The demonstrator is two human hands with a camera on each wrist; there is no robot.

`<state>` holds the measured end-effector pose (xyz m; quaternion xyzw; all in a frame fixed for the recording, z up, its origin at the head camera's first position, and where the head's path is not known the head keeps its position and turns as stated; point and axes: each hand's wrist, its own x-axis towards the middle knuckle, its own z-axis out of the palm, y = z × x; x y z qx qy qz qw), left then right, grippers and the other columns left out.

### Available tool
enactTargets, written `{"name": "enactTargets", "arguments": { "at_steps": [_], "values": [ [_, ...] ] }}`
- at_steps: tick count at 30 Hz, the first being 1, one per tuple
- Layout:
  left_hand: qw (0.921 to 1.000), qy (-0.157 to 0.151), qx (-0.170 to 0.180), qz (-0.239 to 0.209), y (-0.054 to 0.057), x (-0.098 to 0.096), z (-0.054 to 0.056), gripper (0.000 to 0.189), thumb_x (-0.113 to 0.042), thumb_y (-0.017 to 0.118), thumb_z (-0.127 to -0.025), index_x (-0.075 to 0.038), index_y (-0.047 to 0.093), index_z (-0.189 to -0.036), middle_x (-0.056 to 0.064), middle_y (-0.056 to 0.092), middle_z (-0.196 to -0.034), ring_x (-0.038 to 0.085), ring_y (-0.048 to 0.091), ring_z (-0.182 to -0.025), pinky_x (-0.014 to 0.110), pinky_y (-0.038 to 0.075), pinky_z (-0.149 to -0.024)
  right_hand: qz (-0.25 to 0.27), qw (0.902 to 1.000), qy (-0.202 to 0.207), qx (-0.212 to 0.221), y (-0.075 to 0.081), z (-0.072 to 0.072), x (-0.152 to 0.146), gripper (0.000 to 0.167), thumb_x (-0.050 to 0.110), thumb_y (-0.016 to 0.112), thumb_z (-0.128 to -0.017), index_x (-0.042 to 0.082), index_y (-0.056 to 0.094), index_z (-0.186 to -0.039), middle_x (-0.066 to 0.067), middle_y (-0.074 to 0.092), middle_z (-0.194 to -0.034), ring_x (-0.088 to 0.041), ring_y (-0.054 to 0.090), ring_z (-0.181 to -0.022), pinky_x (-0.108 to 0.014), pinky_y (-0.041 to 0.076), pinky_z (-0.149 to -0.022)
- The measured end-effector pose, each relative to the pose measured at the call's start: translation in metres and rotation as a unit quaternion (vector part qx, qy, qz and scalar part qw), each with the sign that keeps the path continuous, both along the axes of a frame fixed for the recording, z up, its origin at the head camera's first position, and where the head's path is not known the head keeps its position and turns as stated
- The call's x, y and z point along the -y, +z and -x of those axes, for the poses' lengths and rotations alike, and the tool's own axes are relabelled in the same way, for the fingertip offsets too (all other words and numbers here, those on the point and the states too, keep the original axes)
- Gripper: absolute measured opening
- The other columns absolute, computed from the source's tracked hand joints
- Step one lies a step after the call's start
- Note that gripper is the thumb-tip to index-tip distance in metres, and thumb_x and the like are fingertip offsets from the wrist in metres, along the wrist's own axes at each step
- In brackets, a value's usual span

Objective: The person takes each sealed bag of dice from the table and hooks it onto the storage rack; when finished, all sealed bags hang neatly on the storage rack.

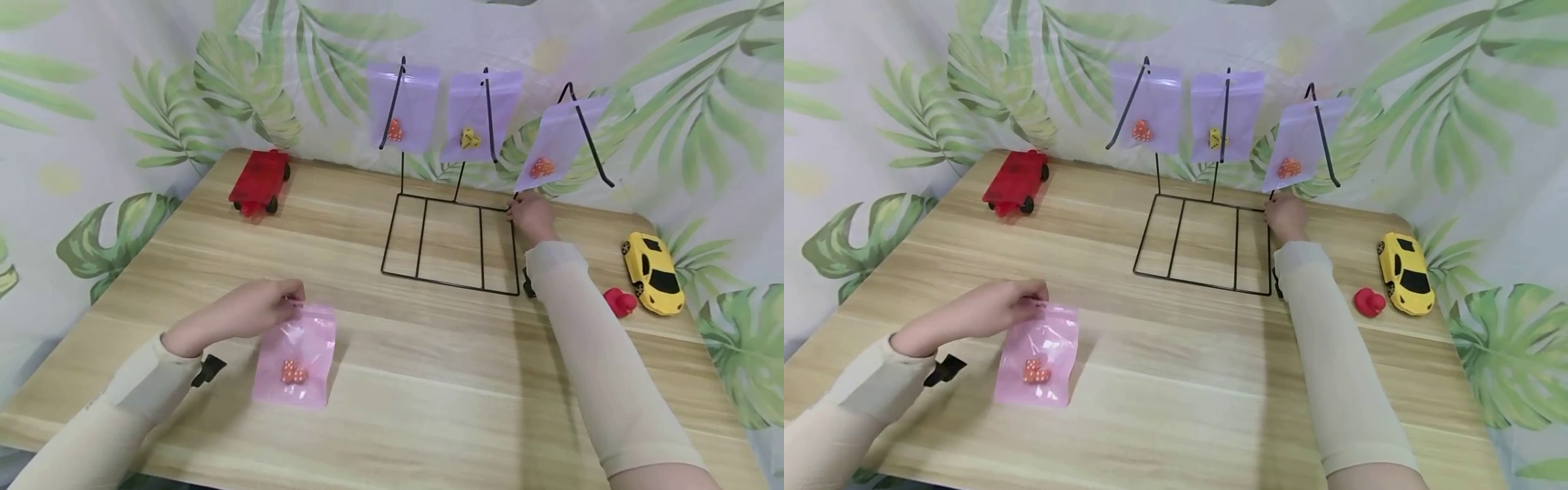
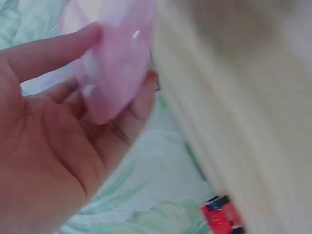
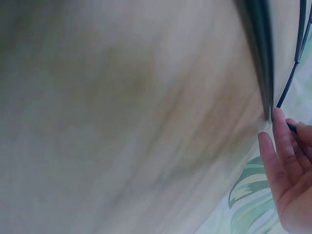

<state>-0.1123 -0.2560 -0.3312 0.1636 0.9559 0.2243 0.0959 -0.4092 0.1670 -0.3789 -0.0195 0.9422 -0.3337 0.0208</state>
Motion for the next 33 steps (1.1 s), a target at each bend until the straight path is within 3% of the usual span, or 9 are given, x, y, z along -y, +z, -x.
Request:
{"name": "enactTargets", "arguments": {
  "at_steps": [5, 12, 15, 19, 21, 23, 26, 30, 33],
  "values": [
    [0.9965, 0.000, -0.047, -0.069, 0.021, -0.009, 0.011, 0.008, -0.004, 0.066, -0.091, -0.011, 0.065, -0.094, -0.002, 0.069, -0.086, 0.019, 0.069, -0.091, 0.041, 0.056, -0.081, -0.025, 0.9996, 0.008, -0.012, -0.002, 0.001, 0.000, 0.029, 0.016, 0.047, -0.104, -0.003, 0.069, -0.104, -0.019, 0.073, -0.098, -0.016, 0.066, -0.073, -0.035, 0.053, -0.079],
    [0.9870, 0.026, -0.092, -0.129, 0.050, -0.034, 0.023, 0.006, -0.011, 0.069, -0.094, -0.008, 0.068, -0.099, 0.005, 0.073, -0.094, 0.021, 0.070, -0.089, 0.032, 0.055, -0.073, 0.014, 0.9998, -0.005, 0.011, -0.003, 0.001, 0.002, 0.027, 0.014, 0.045, -0.104, -0.003, 0.066, -0.108, -0.020, 0.069, -0.111, -0.017, 0.066, -0.082, -0.034, 0.056, -0.080],
    [0.9690, 0.031, -0.171, -0.176, 0.067, -0.047, 0.030, 0.009, -0.008, 0.070, -0.092, -0.003, 0.070, -0.100, 0.010, 0.075, -0.093, 0.019, 0.068, -0.077, 0.023, 0.052, -0.063, 0.018, 0.9996, -0.011, 0.017, -0.004, 0.002, 0.003, 0.027, 0.012, 0.043, -0.104, -0.003, 0.065, -0.111, -0.020, 0.068, -0.117, -0.020, 0.066, -0.086, -0.033, 0.057, -0.081],
    [0.9282, 0.032, -0.276, -0.248, 0.092, -0.060, 0.047, 0.018, 0.001, 0.069, -0.090, 0.005, 0.066, -0.107, 0.017, 0.073, -0.099, 0.005, 0.062, -0.073, 0.014, 0.048, -0.062, 0.023, 0.9996, -0.012, 0.012, -0.002, 0.002, 0.003, 0.030, 0.011, 0.043, -0.104, -0.006, 0.064, -0.117, -0.021, 0.066, -0.122, -0.023, 0.065, -0.088, -0.035, 0.057, -0.083],
    [0.9171, 0.036, -0.283, -0.279, 0.102, -0.066, 0.057, 0.024, 0.002, 0.067, -0.091, 0.007, 0.061, -0.113, 0.018, 0.071, -0.103, 0.000, 0.059, -0.075, 0.012, 0.047, -0.065, 0.031, 0.9993, -0.011, 0.015, -0.001, 0.003, 0.003, 0.032, 0.011, 0.042, -0.104, -0.006, 0.062, -0.122, -0.021, 0.064, -0.127, -0.024, 0.065, -0.091, -0.036, 0.057, -0.084],
    [0.9123, 0.038, -0.272, -0.304, 0.110, -0.071, 0.066, 0.028, 0.002, 0.066, -0.092, 0.008, 0.056, -0.118, 0.019, 0.069, -0.106, -0.001, 0.059, -0.079, 0.012, 0.049, -0.067, 0.033, 0.9992, -0.008, 0.020, 0.000, 0.002, 0.002, 0.033, 0.011, 0.042, -0.105, -0.007, 0.061, -0.125, -0.021, 0.063, -0.130, -0.025, 0.065, -0.094, -0.036, 0.056, -0.085],
    [0.9101, 0.038, -0.247, -0.330, 0.117, -0.076, 0.075, 0.030, 0.002, 0.064, -0.093, 0.008, 0.052, -0.120, 0.017, 0.067, -0.101, 0.004, 0.061, -0.076, 0.015, 0.051, -0.066, 0.030, 0.9993, -0.003, 0.021, 0.000, 0.003, 0.002, 0.032, 0.011, 0.041, -0.105, -0.006, 0.062, -0.122, -0.021, 0.064, -0.128, -0.025, 0.066, -0.093, -0.034, 0.056, -0.083],
    [0.9076, 0.037, -0.240, -0.343, 0.121, -0.079, 0.081, 0.030, 0.002, 0.064, -0.092, 0.008, 0.051, -0.119, 0.011, 0.067, -0.094, 0.008, 0.061, -0.071, 0.016, 0.053, -0.065, 0.024, 0.9997, 0.002, 0.007, -0.003, 0.005, 0.001, 0.028, 0.011, 0.043, -0.104, -0.006, 0.065, -0.110, -0.022, 0.067, -0.116, -0.022, 0.067, -0.087, -0.032, 0.057, -0.080],
    [0.9085, 0.039, -0.235, -0.343, 0.122, -0.081, 0.084, 0.030, 0.001, 0.065, -0.093, 0.006, 0.051, -0.119, 0.009, 0.067, -0.094, 0.008, 0.062, -0.073, 0.017, 0.053, -0.066, 0.039, 0.9992, -0.003, 0.008, -0.005, 0.007, -0.001, 0.028, 0.010, 0.043, -0.104, -0.006, 0.065, -0.109, -0.021, 0.067, -0.117, -0.022, 0.066, -0.086, -0.033, 0.057, -0.081]
  ]
}}
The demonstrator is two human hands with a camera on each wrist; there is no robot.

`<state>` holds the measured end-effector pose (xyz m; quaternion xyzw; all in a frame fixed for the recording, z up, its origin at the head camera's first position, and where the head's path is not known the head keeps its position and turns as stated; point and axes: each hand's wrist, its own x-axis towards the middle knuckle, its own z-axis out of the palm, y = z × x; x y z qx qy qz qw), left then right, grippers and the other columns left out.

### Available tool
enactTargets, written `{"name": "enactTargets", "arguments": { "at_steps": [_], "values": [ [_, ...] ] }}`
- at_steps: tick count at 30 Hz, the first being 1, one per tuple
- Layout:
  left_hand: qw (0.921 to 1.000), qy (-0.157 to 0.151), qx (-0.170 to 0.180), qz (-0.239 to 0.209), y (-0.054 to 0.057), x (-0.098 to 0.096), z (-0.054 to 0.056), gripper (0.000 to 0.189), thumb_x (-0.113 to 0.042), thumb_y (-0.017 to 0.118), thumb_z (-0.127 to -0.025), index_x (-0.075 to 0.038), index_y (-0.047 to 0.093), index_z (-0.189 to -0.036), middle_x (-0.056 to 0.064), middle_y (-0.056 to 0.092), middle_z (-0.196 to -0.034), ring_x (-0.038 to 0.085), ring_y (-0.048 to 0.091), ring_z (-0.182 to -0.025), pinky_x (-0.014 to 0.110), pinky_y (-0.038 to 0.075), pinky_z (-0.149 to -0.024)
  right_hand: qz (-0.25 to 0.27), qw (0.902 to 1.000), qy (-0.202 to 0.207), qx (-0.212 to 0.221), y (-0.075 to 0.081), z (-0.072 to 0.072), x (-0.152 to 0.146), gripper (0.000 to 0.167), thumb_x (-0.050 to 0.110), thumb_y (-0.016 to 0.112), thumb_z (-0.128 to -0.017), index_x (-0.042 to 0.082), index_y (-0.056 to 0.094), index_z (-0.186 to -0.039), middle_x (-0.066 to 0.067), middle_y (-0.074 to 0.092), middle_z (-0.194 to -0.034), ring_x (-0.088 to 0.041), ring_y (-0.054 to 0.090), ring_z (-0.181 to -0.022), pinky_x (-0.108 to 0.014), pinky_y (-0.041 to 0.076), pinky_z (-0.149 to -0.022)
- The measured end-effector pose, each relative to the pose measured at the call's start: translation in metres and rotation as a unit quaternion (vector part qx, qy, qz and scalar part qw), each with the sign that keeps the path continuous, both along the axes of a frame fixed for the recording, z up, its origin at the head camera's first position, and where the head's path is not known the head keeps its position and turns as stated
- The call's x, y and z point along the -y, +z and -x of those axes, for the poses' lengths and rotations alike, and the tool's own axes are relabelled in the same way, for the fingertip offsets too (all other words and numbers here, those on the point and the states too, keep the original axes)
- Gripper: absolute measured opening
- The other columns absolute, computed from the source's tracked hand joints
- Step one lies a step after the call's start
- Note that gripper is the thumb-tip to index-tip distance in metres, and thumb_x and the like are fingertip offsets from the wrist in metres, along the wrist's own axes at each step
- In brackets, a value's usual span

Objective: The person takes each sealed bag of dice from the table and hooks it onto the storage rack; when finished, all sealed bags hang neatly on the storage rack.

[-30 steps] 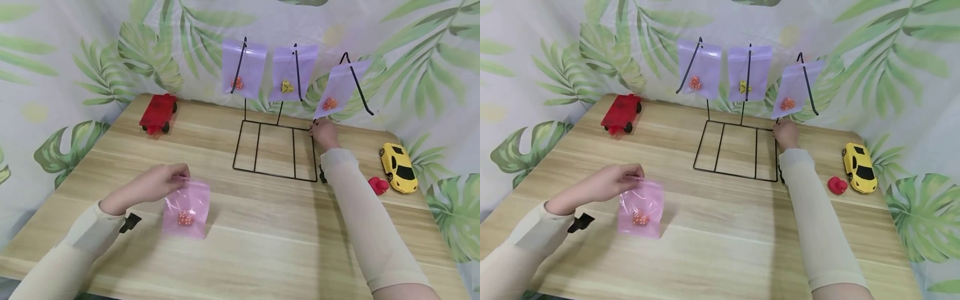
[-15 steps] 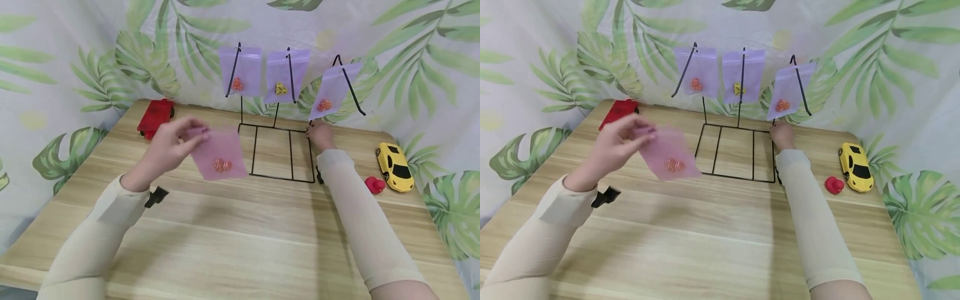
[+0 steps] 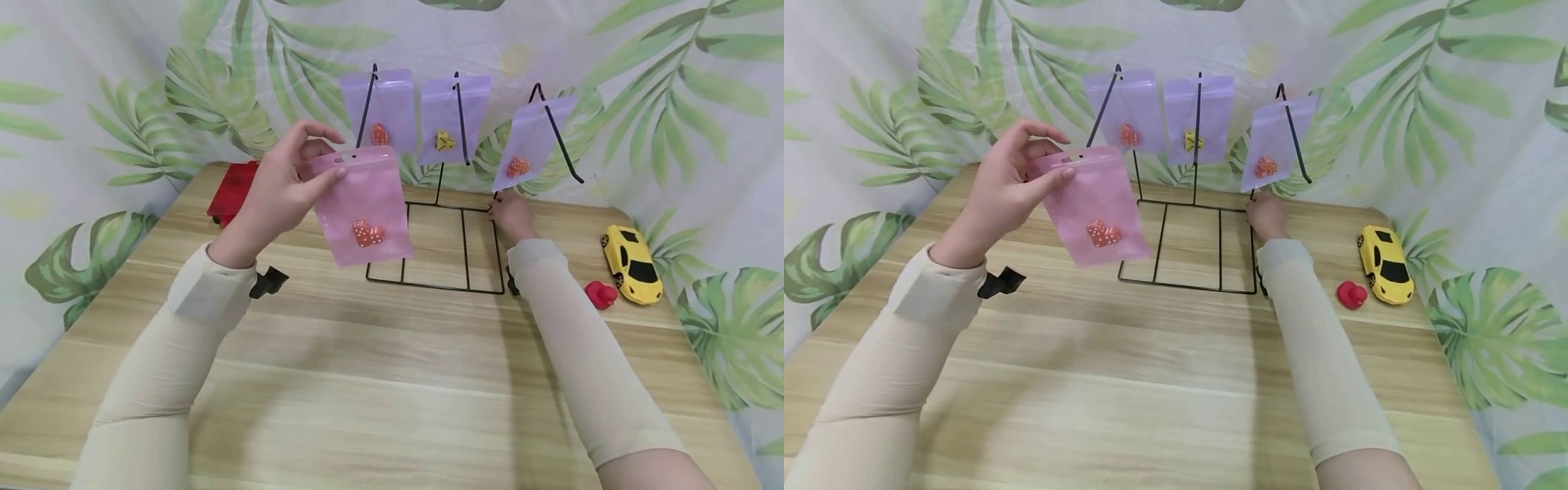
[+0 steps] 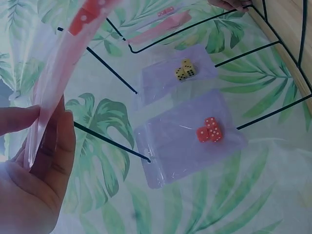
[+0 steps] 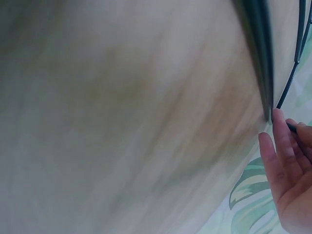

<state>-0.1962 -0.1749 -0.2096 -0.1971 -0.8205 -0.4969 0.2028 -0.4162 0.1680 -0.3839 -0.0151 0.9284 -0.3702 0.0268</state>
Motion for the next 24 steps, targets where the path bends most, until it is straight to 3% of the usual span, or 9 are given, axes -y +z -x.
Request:
{"name": "enactTargets", "arguments": {
  "at_steps": [4, 11, 16, 24],
  "values": [
    [0.9999, -0.004, 0.009, 0.005, 0.002, -0.001, 0.003, 0.031, 0.001, 0.064, -0.093, 0.006, 0.051, -0.120, 0.013, 0.066, -0.098, 0.009, 0.063, -0.079, 0.016, 0.054, -0.069, -0.009, 1.0000, 0.000, 0.002, 0.000, 0.002, 0.000, 0.030, 0.011, 0.042, -0.105, -0.005, 0.065, -0.114, -0.020, 0.067, -0.120, -0.023, 0.067, -0.088, -0.035, 0.056, -0.082],
    [0.9995, -0.012, 0.026, 0.011, 0.005, -0.003, 0.010, 0.031, 0.002, 0.064, -0.092, 0.003, 0.051, -0.121, 0.015, 0.060, -0.118, 0.007, 0.064, -0.100, 0.016, 0.055, -0.076, -0.056, 0.9984, 0.000, -0.004, 0.000, 0.001, -0.002, 0.032, 0.017, 0.043, -0.106, -0.002, 0.068, -0.114, -0.019, 0.069, -0.109, -0.025, 0.067, -0.087, -0.038, 0.053, -0.082],
    [0.9985, 0.003, 0.040, 0.036, 0.007, -0.003, 0.019, 0.031, 0.002, 0.064, -0.092, 0.001, 0.051, -0.121, 0.016, 0.064, -0.117, 0.018, 0.067, -0.106, 0.018, 0.055, -0.083, -0.053, 0.9986, -0.006, 0.003, 0.002, 0.001, -0.002, 0.032, 0.017, 0.042, -0.106, -0.002, 0.067, -0.115, -0.018, 0.068, -0.112, -0.025, 0.066, -0.089, -0.038, 0.053, -0.082],
    [0.9934, 0.032, 0.076, 0.081, 0.014, 0.001, 0.038, 0.018, 0.001, 0.060, -0.093, 0.000, 0.054, -0.111, 0.017, 0.062, -0.115, 0.026, 0.063, -0.112, 0.016, 0.050, -0.081, -0.063, 0.9980, -0.002, 0.002, 0.003, -0.002, 0.000, 0.032, 0.018, 0.044, -0.106, 0.000, 0.067, -0.118, -0.017, 0.068, -0.113, -0.028, 0.067, -0.095, -0.039, 0.053, -0.084]
  ]
}}
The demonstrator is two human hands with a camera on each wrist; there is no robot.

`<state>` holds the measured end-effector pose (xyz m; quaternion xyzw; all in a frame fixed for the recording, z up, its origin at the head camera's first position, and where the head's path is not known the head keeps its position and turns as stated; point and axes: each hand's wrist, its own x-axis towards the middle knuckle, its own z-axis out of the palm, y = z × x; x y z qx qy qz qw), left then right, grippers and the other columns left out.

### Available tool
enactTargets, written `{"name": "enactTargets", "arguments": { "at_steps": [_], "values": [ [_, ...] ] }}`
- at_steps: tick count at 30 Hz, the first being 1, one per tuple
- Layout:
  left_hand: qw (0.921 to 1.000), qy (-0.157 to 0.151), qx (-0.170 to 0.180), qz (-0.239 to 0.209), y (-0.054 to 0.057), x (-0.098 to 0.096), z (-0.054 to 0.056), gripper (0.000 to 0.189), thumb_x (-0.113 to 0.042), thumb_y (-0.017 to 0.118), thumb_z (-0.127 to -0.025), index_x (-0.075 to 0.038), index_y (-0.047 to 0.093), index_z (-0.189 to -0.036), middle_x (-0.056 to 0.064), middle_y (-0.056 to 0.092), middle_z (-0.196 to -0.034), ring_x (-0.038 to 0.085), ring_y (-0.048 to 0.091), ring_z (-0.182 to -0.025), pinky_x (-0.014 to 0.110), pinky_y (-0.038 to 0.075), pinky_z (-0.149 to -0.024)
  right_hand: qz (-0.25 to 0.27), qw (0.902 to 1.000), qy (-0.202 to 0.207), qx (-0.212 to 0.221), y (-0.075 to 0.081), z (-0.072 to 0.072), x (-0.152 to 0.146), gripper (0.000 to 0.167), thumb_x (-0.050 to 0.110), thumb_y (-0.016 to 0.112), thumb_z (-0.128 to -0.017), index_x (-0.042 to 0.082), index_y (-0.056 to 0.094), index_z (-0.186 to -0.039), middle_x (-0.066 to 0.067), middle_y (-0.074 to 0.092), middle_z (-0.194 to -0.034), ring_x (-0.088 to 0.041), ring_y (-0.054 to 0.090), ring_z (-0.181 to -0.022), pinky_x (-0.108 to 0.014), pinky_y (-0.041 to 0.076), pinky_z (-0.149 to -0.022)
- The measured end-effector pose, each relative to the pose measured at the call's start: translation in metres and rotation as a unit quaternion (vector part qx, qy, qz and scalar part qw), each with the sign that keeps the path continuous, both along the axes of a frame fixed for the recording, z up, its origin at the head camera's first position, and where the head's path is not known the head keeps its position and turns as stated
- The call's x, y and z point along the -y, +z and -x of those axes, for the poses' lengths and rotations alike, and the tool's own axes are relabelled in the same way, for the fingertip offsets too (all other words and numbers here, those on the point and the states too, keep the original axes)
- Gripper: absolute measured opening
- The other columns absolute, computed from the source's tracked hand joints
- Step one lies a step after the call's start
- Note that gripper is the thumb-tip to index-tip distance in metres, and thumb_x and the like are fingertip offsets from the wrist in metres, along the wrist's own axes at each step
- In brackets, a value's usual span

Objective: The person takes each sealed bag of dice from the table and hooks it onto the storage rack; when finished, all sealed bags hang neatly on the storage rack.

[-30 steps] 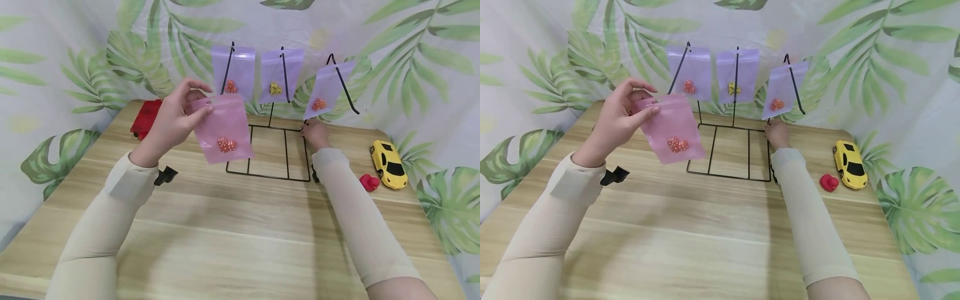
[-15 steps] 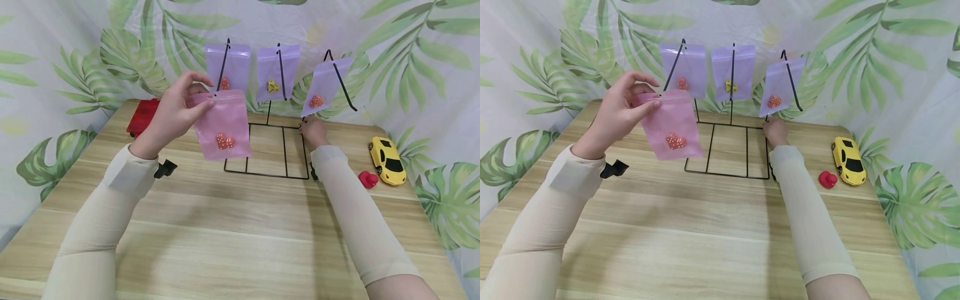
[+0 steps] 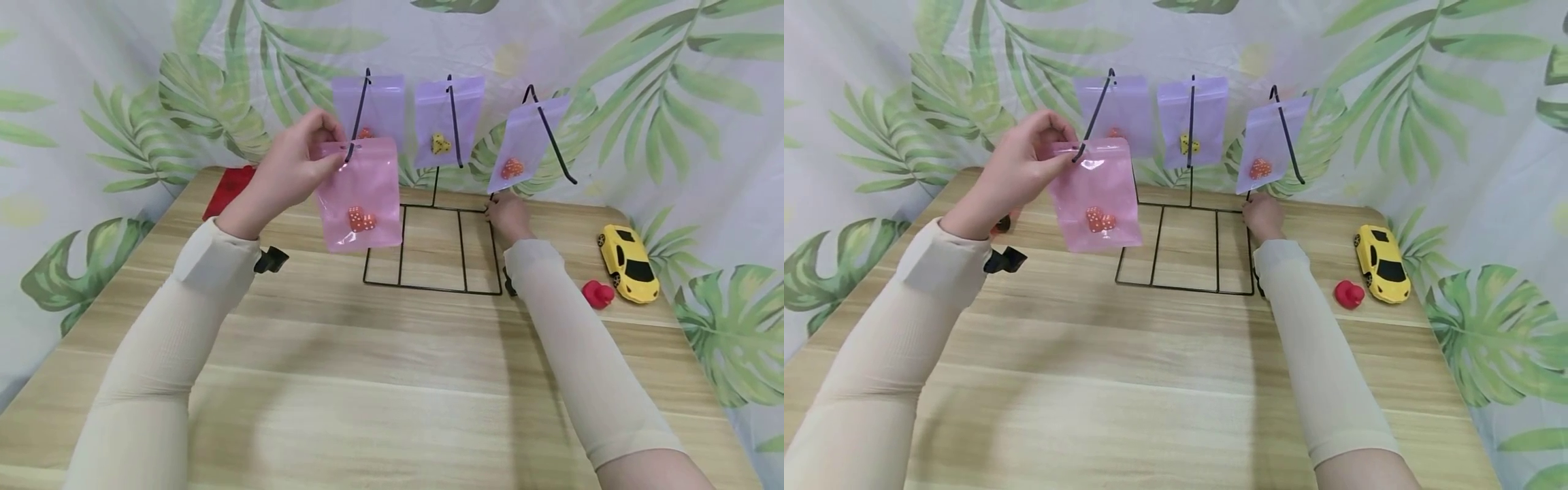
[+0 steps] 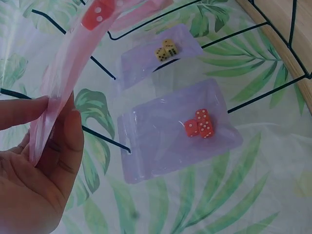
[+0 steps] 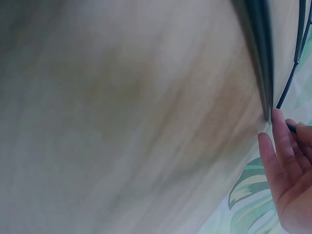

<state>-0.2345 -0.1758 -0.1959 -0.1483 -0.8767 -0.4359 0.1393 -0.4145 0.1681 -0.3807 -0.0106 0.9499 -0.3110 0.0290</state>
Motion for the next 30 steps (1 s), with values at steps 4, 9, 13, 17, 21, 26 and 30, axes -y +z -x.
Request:
{"name": "enactTargets", "arguments": {
  "at_steps": [4, 9, 13, 17, 21, 26, 30],
  "values": [
    [1.0000, 0.009, -0.002, 0.001, -0.001, 0.002, 0.013, 0.016, -0.001, 0.062, -0.094, 0.001, 0.059, -0.109, 0.015, 0.063, -0.112, 0.020, 0.064, -0.102, 0.016, 0.051, -0.079, -0.013, 0.9998, 0.008, -0.011, 0.000, -0.001, 0.001, 0.031, 0.018, 0.044, -0.106, -0.001, 0.067, -0.114, -0.017, 0.070, -0.108, -0.030, 0.069, -0.095, -0.040, 0.052, -0.085],
    [0.9995, 0.032, 0.004, 0.001, -0.002, 0.006, 0.034, 0.017, -0.007, 0.065, -0.094, -0.001, 0.062, -0.110, 0.010, 0.064, -0.110, 0.011, 0.057, -0.087, 0.017, 0.047, -0.070, -0.019, 0.9997, 0.008, -0.015, 0.001, -0.002, 0.001, 0.030, 0.017, 0.045, -0.106, -0.001, 0.068, -0.107, -0.017, 0.070, -0.106, -0.030, 0.069, -0.094, -0.039, 0.052, -0.082],
    [0.9980, 0.063, 0.010, 0.002, 0.000, 0.007, 0.053, 0.022, -0.016, 0.070, -0.093, -0.005, 0.060, -0.110, 0.004, 0.061, -0.107, 0.010, 0.050, -0.085, 0.021, 0.042, -0.070, -0.011, 0.9998, 0.000, -0.015, 0.001, -0.001, 0.000, 0.029, 0.018, 0.046, -0.105, 0.000, 0.069, -0.106, -0.017, 0.071, -0.105, -0.029, 0.069, -0.093, -0.039, 0.052, -0.083],
    [0.9943, 0.097, 0.044, -0.003, 0.003, 0.008, 0.069, 0.025, -0.026, 0.071, -0.093, -0.013, 0.055, -0.107, -0.003, 0.054, -0.097, 0.009, 0.046, -0.077, 0.023, 0.040, -0.066, -0.007, 0.9998, 0.000, -0.019, -0.001, -0.001, -0.001, 0.029, 0.018, 0.046, -0.105, 0.000, 0.069, -0.103, -0.017, 0.071, -0.102, -0.029, 0.069, -0.092, -0.040, 0.052, -0.084],
    [0.9900, 0.119, 0.075, -0.010, 0.003, 0.010, 0.082, 0.026, -0.032, 0.071, -0.092, -0.019, 0.051, -0.102, -0.005, 0.045, -0.088, 0.009, 0.042, -0.071, 0.024, 0.040, -0.062, -0.001, 0.9998, 0.000, -0.018, -0.003, 0.000, -0.001, 0.029, 0.018, 0.045, -0.105, 0.000, 0.068, -0.103, -0.016, 0.070, -0.104, -0.028, 0.069, -0.092, -0.039, 0.053, -0.082],
    [0.9873, 0.134, 0.084, -0.017, 0.003, 0.010, 0.096, 0.025, -0.034, 0.071, -0.092, -0.021, 0.051, -0.099, -0.006, 0.047, -0.088, 0.008, 0.044, -0.071, 0.023, 0.042, -0.060, -0.005, 0.9997, 0.000, -0.024, -0.003, 0.001, -0.001, 0.028, 0.017, 0.045, -0.105, 0.000, 0.067, -0.102, -0.017, 0.070, -0.105, -0.029, 0.069, -0.092, -0.038, 0.052, -0.079],
    [0.9846, 0.145, 0.093, -0.029, 0.004, 0.008, 0.105, 0.026, -0.036, 0.072, -0.092, -0.022, 0.051, -0.098, -0.008, 0.051, -0.089, 0.007, 0.048, -0.072, 0.020, 0.045, -0.059, -0.016, 0.9995, -0.001, -0.029, -0.003, 0.002, -0.002, 0.028, 0.017, 0.046, -0.105, 0.000, 0.069, -0.101, -0.016, 0.071, -0.102, -0.028, 0.069, -0.090, -0.037, 0.051, -0.078]
  ]
}}
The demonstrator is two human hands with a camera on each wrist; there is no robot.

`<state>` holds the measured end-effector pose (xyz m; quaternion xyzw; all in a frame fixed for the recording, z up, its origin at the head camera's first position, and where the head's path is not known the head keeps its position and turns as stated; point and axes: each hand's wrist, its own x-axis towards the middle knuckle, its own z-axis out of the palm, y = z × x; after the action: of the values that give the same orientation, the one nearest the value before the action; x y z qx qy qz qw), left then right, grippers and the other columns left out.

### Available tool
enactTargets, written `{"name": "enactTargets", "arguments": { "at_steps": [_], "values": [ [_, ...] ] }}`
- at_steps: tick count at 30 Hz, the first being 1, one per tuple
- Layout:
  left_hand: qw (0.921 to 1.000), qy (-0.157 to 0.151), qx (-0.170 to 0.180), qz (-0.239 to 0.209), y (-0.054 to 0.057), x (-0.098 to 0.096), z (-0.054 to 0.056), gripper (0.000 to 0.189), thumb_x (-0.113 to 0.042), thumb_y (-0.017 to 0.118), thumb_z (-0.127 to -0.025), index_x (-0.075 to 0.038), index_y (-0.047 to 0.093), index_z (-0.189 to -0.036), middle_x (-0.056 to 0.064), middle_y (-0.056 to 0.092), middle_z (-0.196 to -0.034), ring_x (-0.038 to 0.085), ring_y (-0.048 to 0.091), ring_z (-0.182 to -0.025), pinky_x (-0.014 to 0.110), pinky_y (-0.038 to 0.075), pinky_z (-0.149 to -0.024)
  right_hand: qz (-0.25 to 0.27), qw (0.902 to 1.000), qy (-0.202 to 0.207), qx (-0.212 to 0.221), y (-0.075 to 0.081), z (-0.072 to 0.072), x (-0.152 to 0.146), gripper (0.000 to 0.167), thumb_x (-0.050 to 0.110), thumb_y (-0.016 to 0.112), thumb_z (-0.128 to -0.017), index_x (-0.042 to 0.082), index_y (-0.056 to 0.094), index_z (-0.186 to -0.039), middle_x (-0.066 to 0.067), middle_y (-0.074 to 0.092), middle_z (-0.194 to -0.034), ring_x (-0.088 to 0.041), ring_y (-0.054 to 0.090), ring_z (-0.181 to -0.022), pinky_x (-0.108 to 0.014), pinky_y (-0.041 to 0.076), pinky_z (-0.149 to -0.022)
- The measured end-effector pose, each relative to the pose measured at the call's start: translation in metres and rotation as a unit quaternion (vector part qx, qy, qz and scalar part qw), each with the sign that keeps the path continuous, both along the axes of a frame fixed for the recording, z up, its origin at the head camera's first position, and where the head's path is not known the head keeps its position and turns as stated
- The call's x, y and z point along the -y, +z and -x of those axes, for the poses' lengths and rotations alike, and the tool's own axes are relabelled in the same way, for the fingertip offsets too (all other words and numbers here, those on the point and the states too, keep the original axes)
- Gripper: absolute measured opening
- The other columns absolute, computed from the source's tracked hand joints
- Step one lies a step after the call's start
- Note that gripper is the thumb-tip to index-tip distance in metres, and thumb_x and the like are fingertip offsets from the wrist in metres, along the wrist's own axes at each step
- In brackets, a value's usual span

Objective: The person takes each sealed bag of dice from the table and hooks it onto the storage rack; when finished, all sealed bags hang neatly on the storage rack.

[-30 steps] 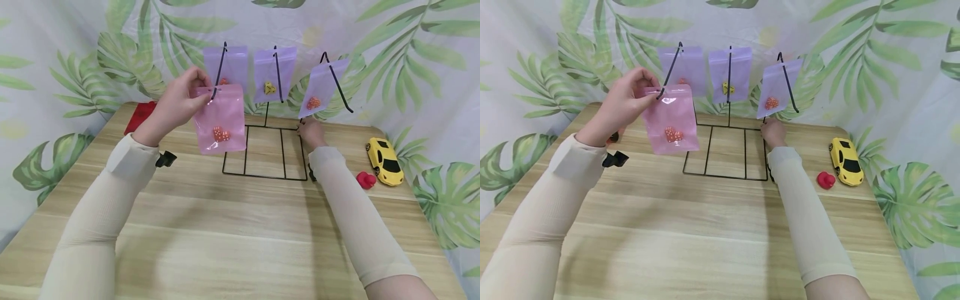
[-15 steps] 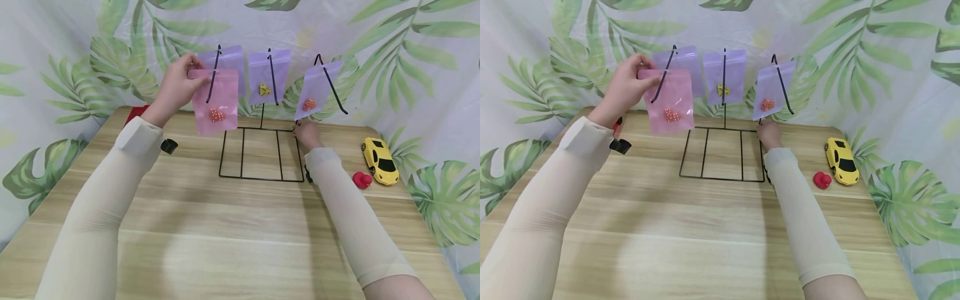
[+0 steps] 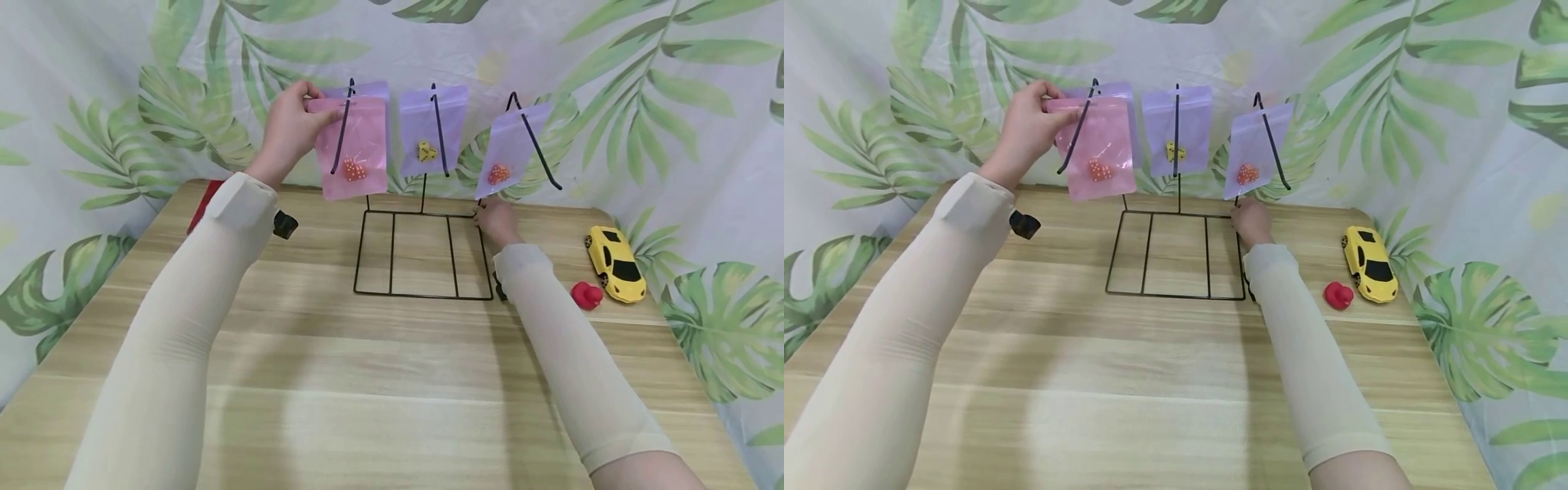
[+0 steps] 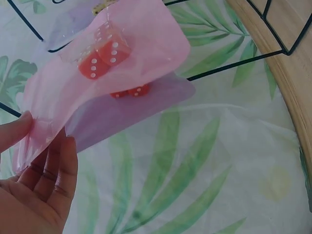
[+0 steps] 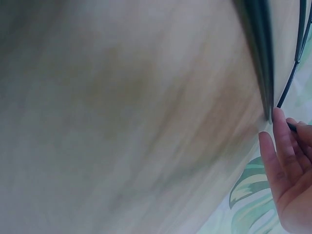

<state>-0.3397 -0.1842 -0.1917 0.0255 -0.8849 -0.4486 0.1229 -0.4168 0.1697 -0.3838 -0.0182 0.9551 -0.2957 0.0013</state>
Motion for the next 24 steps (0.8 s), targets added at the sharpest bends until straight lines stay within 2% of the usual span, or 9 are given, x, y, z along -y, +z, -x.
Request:
{"name": "enactTargets", "arguments": {
  "at_steps": [7, 12, 16, 20, 24],
  "values": [
    [0.9999, 0.009, -0.002, 0.012, -0.002, 0.003, 0.006, 0.034, -0.045, 0.071, -0.090, -0.022, 0.051, -0.104, -0.012, 0.053, -0.089, 0.007, 0.049, -0.074, 0.024, 0.045, -0.064, 0.005, 0.9999, -0.007, 0.006, -0.001, 0.001, 0.000, 0.028, 0.018, 0.046, -0.105, 0.000, 0.069, -0.103, -0.015, 0.070, -0.104, -0.027, 0.068, -0.090, -0.037, 0.052, -0.079],
    [0.9998, -0.010, -0.015, 0.008, -0.008, 0.010, 0.004, 0.043, -0.050, 0.072, -0.087, -0.022, 0.048, -0.109, -0.008, 0.055, -0.086, 0.010, 0.051, -0.067, 0.025, 0.045, -0.059, 0.020, 0.9997, -0.013, 0.007, -0.002, 0.002, 0.000, 0.028, 0.016, 0.046, -0.105, 0.000, 0.068, -0.104, -0.016, 0.070, -0.107, -0.027, 0.069, -0.091, -0.037, 0.054, -0.080],
    [0.9995, -0.016, -0.021, 0.014, -0.015, 0.021, -0.001, 0.049, -0.056, 0.071, -0.083, -0.022, 0.048, -0.110, -0.012, 0.057, -0.088, 0.006, 0.059, -0.067, 0.026, 0.045, -0.064, 0.037, 0.9992, -0.014, 0.005, -0.001, 0.002, 0.000, 0.026, 0.014, 0.046, -0.104, -0.002, 0.067, -0.101, -0.017, 0.070, -0.108, -0.026, 0.069, -0.088, -0.035, 0.055, -0.078],
    [0.9994, -0.009, -0.033, 0.009, -0.027, 0.032, -0.009, 0.054, -0.062, 0.068, -0.082, -0.021, 0.048, -0.111, -0.014, 0.058, -0.092, 0.005, 0.063, -0.072, 0.027, 0.045, -0.072, 0.043, 0.9989, -0.014, 0.006, -0.001, 0.002, 0.000, 0.026, 0.014, 0.047, -0.104, -0.002, 0.067, -0.102, -0.017, 0.070, -0.107, -0.022, 0.067, -0.083, -0.033, 0.054, -0.075],
    [0.9969, 0.012, -0.078, -0.004, -0.048, 0.039, -0.019, 0.050, -0.062, 0.061, -0.088, -0.020, 0.047, -0.111, -0.012, 0.056, -0.089, 0.004, 0.062, -0.068, 0.027, 0.044, -0.066, 0.048, 0.9987, -0.009, 0.010, -0.002, 0.002, 0.001, 0.027, 0.014, 0.046, -0.104, -0.002, 0.067, -0.102, -0.017, 0.069, -0.106, -0.021, 0.065, -0.080, -0.032, 0.053, -0.073]
  ]
}}
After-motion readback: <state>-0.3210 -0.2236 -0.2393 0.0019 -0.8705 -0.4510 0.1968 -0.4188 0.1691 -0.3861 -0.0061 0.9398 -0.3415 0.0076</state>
